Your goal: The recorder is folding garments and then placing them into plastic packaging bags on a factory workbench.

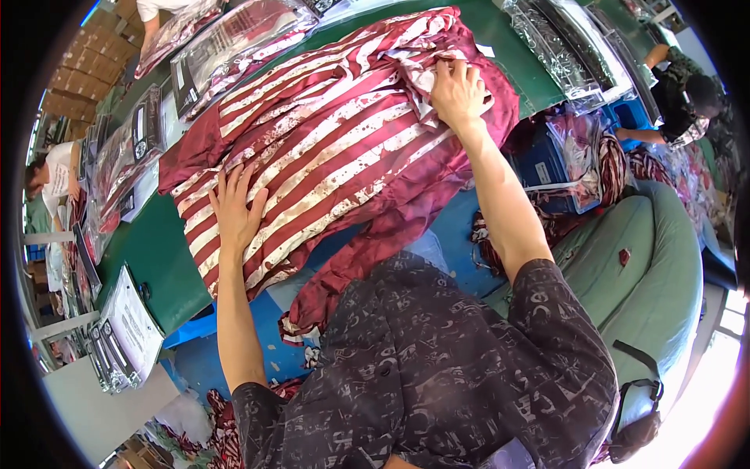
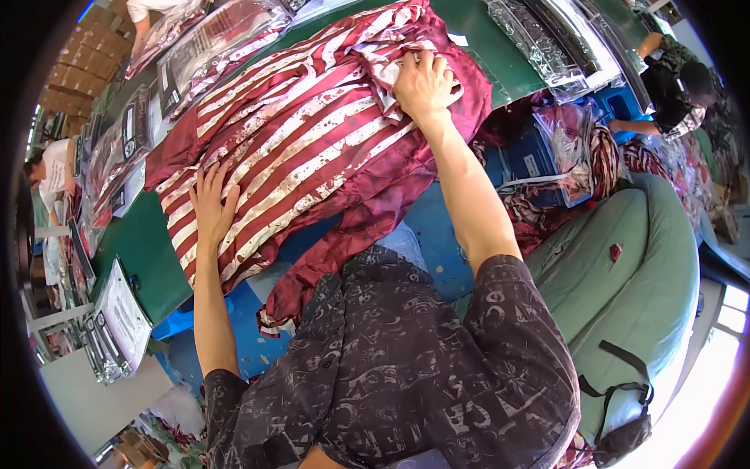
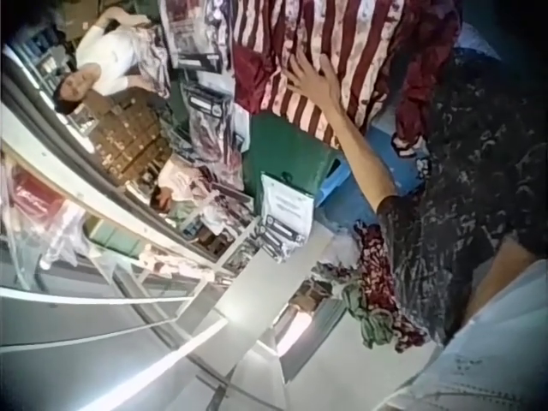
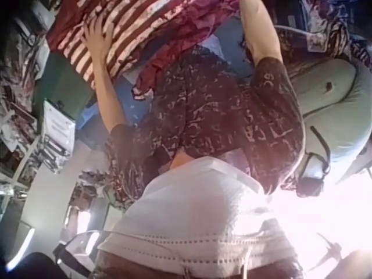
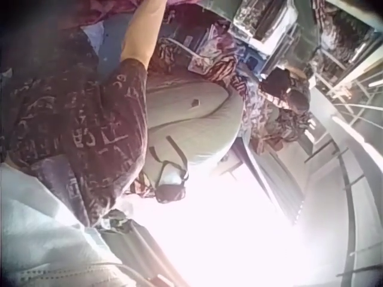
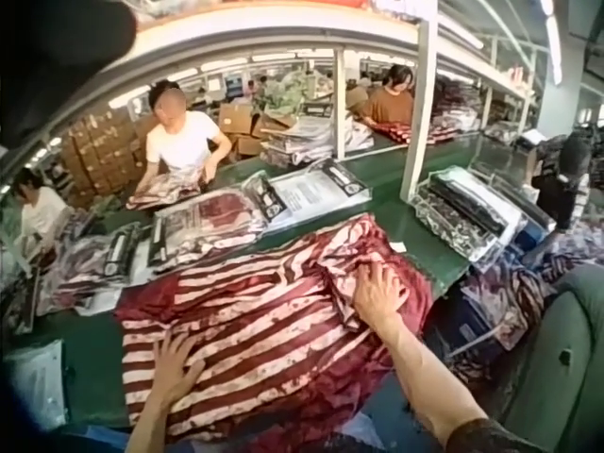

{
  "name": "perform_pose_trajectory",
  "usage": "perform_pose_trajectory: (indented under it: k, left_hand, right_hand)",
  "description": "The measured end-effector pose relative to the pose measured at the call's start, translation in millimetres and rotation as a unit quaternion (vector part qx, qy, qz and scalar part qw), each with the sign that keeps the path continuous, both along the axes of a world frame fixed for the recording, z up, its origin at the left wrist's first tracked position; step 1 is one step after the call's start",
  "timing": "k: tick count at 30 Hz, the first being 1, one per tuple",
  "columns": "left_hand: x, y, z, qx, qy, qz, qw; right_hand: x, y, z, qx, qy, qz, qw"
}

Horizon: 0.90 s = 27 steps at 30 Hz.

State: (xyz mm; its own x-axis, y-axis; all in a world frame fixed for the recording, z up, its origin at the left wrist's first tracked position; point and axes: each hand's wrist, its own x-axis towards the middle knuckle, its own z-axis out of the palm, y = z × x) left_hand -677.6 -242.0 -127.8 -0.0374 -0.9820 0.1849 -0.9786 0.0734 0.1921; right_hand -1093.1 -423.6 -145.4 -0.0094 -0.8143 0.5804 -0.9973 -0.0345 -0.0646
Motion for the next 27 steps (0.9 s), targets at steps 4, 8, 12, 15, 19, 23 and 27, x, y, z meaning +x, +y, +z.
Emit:
perform_pose_trajectory:
  k: [4,8,12,15,19,23,27]
  left_hand:
    - [1,-2,-2,-0.01,-0.008,-0.004,1.0]
    - [5,-10,-5,-0.02,0.011,-0.012,1.0]
    - [34,-3,-6,-0.042,0.109,0.003,0.993]
    - [30,-12,3,-0.132,0.185,-0.032,0.973]
    - [50,17,15,-0.164,0.154,0.02,0.974]
    - [50,31,11,-0.139,0.007,0.098,0.985]
    - [73,48,-26,-0.103,-0.032,0.138,0.985]
  right_hand:
    - [-4,1,-15,0.033,-0.008,-0.039,0.999]
    - [-51,-17,-17,0.044,0.015,-0.019,0.999]
    - [-60,-38,10,0.127,-0.245,0.03,0.961]
    - [-79,-39,14,0.119,-0.258,-0.073,0.956]
    - [-100,-53,1,0.193,-0.236,-0.078,0.949]
    - [-161,-102,-65,0.16,-0.182,0.096,0.965]
    - [-148,-107,-59,0.18,-0.071,0.029,0.981]
